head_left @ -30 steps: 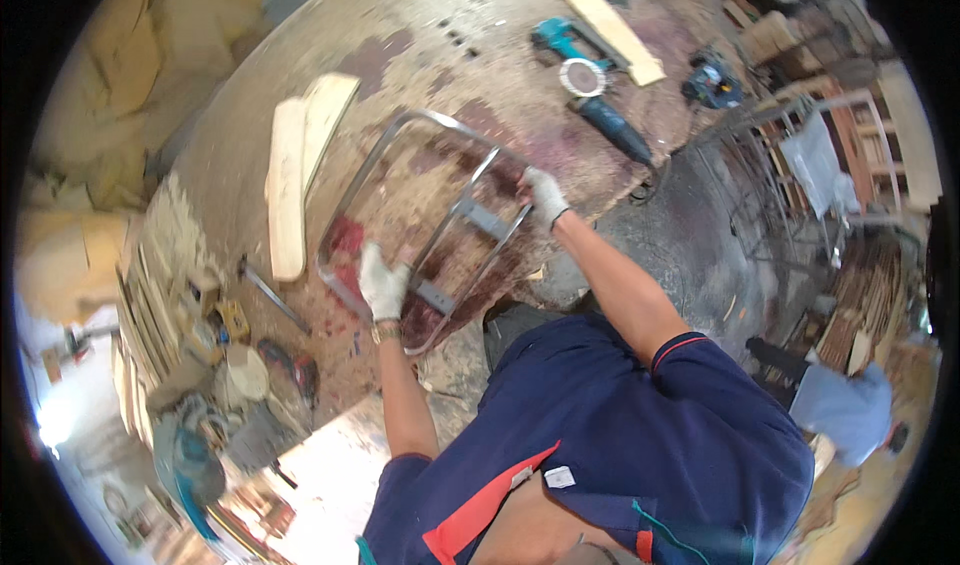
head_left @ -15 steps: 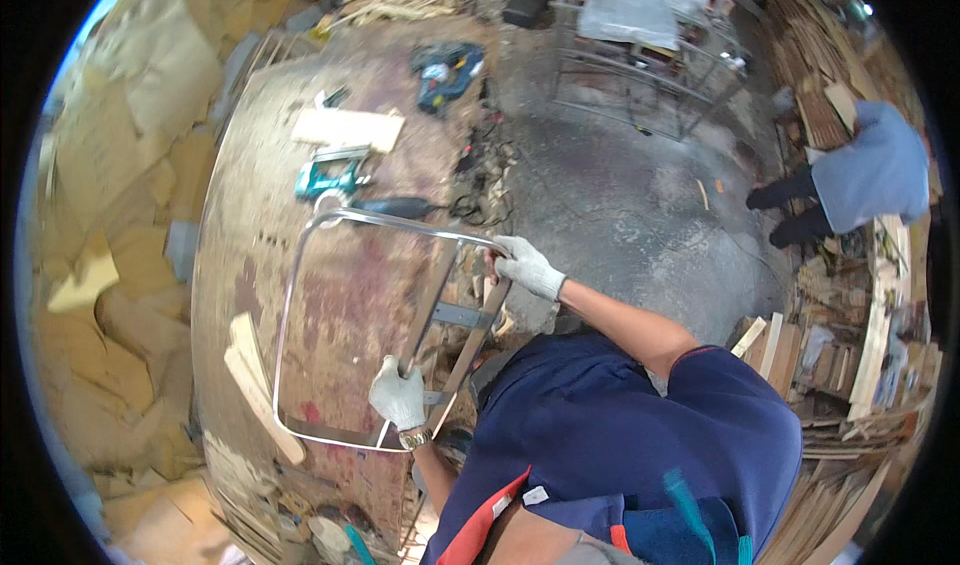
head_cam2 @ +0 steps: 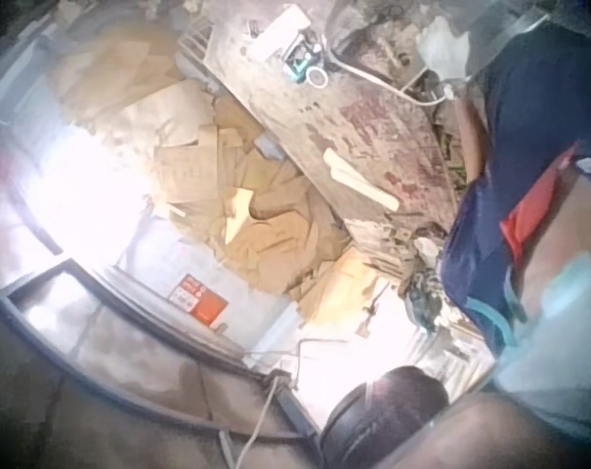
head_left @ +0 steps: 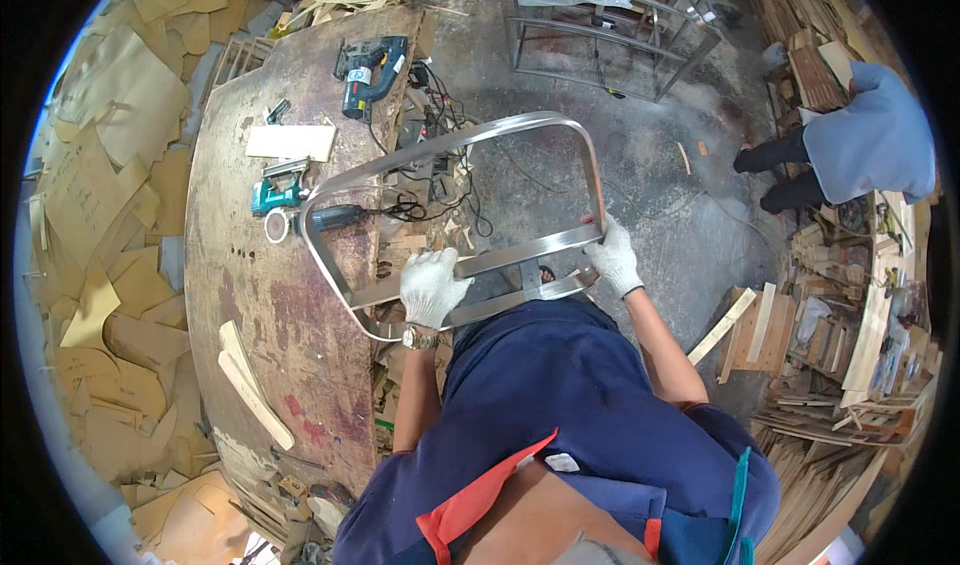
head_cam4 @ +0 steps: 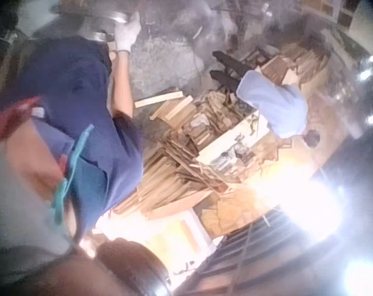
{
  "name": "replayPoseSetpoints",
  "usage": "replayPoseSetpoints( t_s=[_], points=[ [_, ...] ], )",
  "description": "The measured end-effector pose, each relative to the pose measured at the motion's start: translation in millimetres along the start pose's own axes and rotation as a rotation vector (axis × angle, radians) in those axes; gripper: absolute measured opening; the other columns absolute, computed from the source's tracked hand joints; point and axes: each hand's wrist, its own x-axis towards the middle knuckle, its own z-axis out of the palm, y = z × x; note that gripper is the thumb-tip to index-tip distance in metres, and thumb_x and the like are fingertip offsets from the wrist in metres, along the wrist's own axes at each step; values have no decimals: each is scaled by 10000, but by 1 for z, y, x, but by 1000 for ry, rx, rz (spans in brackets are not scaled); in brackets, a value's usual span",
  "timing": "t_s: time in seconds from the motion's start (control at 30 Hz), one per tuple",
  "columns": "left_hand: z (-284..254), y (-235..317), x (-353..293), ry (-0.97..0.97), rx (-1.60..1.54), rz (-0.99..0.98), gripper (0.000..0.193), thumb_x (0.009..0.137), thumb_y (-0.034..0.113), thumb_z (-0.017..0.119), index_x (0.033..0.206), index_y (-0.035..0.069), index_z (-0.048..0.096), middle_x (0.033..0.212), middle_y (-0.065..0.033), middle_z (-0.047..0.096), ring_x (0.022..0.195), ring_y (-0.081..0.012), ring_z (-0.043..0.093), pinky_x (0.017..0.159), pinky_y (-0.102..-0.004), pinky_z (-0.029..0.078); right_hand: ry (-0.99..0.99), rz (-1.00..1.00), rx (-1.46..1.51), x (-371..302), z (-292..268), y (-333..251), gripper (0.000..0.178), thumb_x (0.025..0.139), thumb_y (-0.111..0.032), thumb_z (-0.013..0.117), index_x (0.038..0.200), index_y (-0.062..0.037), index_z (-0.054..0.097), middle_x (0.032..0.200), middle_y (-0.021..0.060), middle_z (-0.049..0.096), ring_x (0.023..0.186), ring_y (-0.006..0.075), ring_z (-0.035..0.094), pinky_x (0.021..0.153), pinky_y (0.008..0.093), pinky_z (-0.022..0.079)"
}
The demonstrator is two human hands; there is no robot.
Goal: The person uses an angle grinder to smooth the edges of a wooden piece, then fits it into a metal chair frame. They repeatedly test the fit, adjust the wood, and place a plastic sheet over the frame.
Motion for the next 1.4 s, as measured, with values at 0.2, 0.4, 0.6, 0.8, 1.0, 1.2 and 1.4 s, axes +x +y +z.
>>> replayPoseSetpoints(
  t_s=[0.2,0.4,0.6,0.8,1.0,1.2,1.4],
  points=[
    [4,10,54,59,-195,33,379,647,388,833,817,115,633,718,-114,642,754,-339,656,692,-456,496,157,-72,-79,40,-23,-3,329,776,-75,674,1105,-72,668,935,171,718,893,335,711,798,411,538],
    [18,3,129,-75,-196,-5,364,697,393,809,855,107,649,800,-116,687,804,-329,684,709,-462,520,85,-21,-136,113,-38,-5,494,770,-154,798,1225,-23,658,1085,182,731,1046,341,706,902,403,532],
    [12,-29,225,43,-255,21,339,706,358,787,899,112,656,813,-100,697,827,-314,692,743,-446,526,51,-5,-204,213,-41,-42,497,826,-145,738,1290,-13,619,1053,147,708,970,249,692,894,347,526],
    [-33,-102,330,-44,-115,-209,243,725,333,770,850,145,680,701,-93,668,679,-296,695,612,-452,536,30,-172,52,313,-50,-66,495,923,-181,716,1346,17,555,1107,120,690,997,179,650,898,320,507],
    [-86,-281,422,260,-43,-544,287,893,425,684,928,150,757,819,-108,737,738,-331,723,698,-451,587,48,24,-404,316,-83,32,418,981,-300,638,1218,44,625,1164,202,679,994,282,650,903,383,506],
    [-56,-465,449,303,31,-698,335,926,391,629,1073,120,760,970,-217,726,924,-405,705,787,-494,553,-187,512,-249,232,-91,153,405,935,-354,657,1110,11,663,1048,210,712,941,341,679,844,436,520],
    [42,-574,410,304,-522,-805,347,1010,365,574,987,36,679,673,-56,540,572,-156,490,477,-359,355,-170,657,-360,202,-98,187,476,909,-472,646,1037,-15,677,978,236,713,906,403,692,798,485,524]
  ],
)
